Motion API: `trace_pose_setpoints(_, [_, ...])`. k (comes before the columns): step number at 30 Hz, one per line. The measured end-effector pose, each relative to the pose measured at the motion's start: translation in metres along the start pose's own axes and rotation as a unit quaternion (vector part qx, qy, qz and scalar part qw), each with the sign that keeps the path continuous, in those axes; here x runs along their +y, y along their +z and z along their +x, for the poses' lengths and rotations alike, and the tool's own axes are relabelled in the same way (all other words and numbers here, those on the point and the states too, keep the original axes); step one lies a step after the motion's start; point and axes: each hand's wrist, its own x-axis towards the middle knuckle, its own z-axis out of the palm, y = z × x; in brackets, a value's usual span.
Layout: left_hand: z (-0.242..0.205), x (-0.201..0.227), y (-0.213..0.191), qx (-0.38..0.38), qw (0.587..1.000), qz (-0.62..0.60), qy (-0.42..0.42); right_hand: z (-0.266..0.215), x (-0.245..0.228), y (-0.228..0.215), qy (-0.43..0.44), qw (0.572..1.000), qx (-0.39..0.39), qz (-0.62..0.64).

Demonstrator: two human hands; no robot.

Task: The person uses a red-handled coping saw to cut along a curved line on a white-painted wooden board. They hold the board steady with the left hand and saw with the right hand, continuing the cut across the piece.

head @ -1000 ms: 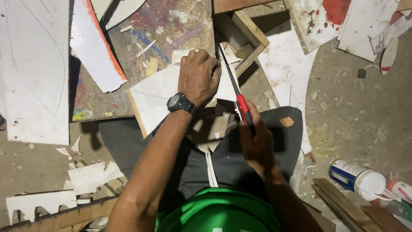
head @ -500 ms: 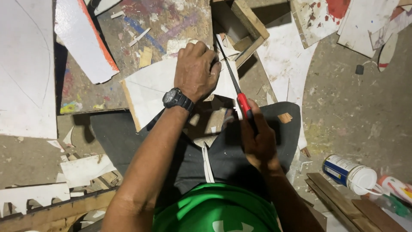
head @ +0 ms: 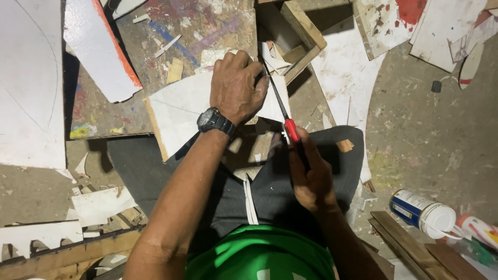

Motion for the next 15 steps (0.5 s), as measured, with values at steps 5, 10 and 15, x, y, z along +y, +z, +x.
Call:
trace_pose_setpoints(5, [0.001,0.001,-0.002,0.011,1.000,-0.017,0.003,-0.002,0.012,0.000,-0.032,0.999,0.002,-0.036])
trace_pose_setpoints(10, [0.001,-0.001,0.001,0.015,1.000,0.003,0.012,0.007,0.004,0.004,-0.069,0.995,-0.010,-0.065])
trace_pose_setpoints(15, [0.001,-0.003,0.005,0.046,0.998,-0.029,0.001,0.035,-0.029,0.008,0.007,0.995,-0.011,-0.097])
